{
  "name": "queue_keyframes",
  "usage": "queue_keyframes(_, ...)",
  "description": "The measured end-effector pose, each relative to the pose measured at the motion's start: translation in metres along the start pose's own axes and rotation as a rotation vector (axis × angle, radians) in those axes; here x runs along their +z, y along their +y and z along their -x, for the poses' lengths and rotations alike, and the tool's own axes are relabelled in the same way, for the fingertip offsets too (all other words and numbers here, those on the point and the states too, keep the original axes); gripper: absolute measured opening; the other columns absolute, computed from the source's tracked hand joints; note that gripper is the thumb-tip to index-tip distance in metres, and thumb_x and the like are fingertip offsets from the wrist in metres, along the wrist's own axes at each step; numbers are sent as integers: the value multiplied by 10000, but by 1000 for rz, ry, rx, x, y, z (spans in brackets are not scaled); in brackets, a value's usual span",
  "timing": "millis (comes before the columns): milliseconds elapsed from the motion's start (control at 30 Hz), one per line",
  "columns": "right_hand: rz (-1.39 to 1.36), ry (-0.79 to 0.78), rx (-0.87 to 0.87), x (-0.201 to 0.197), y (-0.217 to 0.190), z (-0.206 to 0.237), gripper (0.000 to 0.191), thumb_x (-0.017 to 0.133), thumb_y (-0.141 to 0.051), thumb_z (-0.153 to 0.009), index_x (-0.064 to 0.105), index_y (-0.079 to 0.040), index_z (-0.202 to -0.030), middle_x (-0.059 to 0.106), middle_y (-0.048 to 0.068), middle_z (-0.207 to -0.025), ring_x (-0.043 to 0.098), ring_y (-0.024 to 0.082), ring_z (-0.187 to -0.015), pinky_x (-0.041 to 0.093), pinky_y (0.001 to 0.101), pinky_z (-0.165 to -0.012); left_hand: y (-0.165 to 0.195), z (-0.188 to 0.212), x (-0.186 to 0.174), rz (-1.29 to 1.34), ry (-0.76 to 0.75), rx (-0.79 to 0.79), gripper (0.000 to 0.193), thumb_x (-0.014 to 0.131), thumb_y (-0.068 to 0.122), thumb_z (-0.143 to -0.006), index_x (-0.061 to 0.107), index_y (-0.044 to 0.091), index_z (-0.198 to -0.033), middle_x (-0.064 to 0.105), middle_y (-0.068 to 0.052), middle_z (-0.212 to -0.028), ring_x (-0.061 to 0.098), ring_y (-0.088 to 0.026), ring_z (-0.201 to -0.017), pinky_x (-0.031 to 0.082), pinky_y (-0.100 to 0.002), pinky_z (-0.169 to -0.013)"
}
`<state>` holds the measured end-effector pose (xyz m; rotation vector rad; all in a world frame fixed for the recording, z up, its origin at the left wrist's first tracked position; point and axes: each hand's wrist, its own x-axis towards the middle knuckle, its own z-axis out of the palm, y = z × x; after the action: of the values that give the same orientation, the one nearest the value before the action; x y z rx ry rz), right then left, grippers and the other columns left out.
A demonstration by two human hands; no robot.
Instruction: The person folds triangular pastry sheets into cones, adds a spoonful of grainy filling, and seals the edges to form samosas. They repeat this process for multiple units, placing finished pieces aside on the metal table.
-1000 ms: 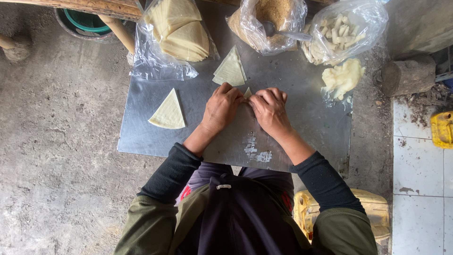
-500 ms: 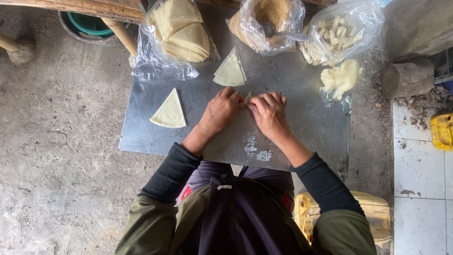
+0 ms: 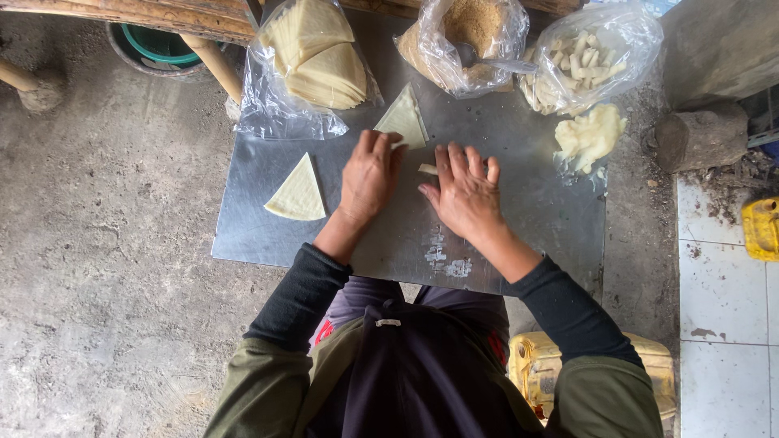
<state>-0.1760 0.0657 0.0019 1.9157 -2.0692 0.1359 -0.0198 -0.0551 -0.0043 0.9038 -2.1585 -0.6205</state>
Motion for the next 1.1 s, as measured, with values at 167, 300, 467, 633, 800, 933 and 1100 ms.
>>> queue_keyframes(167,-238,-65,31,5,18,-10,724,682,-550,-919,568,-59,-1439,562,150,-1358,456,319,-1222,311,512,-955,-10,-3,-10,-165,102,-54,187,679,193,-969,642,72,-1107,604,-131,-1053,650,-338,-959,555,-448,-774)
queue_keyframes(300,-432,-22,78,6,24,-2,531,756,-382,-885,642,-117,-1330,591,87,-1269,498,306,-1183,324,482,-947,-14,-2,-9,-250,90,-77,163,662,207,-1013,619,66,-1081,579,-150,-1035,638,-344,-947,552,-457,-768)
queue_keyframes(467,-482,66,79,12,20,-3,206,772,-185,-933,709,-135,-1123,621,34,-1164,557,267,-1113,339,439,-962,-13,-7,-6,-282,81,-69,202,691,240,-957,629,58,-1020,585,-148,-1002,639,-344,-914,542,-463,-726)
queue_keyframes(633,-404,112,1,7,27,-9,152,746,-184,-973,690,-121,-1100,674,32,-1081,589,244,-1021,342,416,-924,-13,-12,-6,-255,86,-73,179,709,239,-915,633,82,-957,589,-119,-971,642,-329,-900,538,-464,-743)
queue_keyframes(800,-368,351,98,-20,102,-17,63,740,-169,-1098,687,-148,-1123,683,24,-1023,600,225,-974,410,424,-1004,-11,-16,-4,-303,124,-99,193,706,220,-975,612,52,-980,582,-130,-992,634,-322,-903,528,-467,-749)
queue_keyframes(933,-162,491,278,-33,181,-35,78,648,-124,-1110,667,-100,-1182,699,72,-1091,640,266,-1066,379,524,-1064,-10,-18,-4,-276,88,-101,173,695,233,-920,626,77,-949,588,-123,-974,632,-322,-919,519,-466,-764)
queue_keyframes(1100,77,656,281,-25,186,-50,269,619,-133,-1023,646,10,-1250,712,98,-1098,660,275,-1040,324,644,-1011,-8,-24,-4,-332,70,-63,177,616,210,-999,605,35,-982,576,-152,-987,618,-340,-939,499,-467,-813)
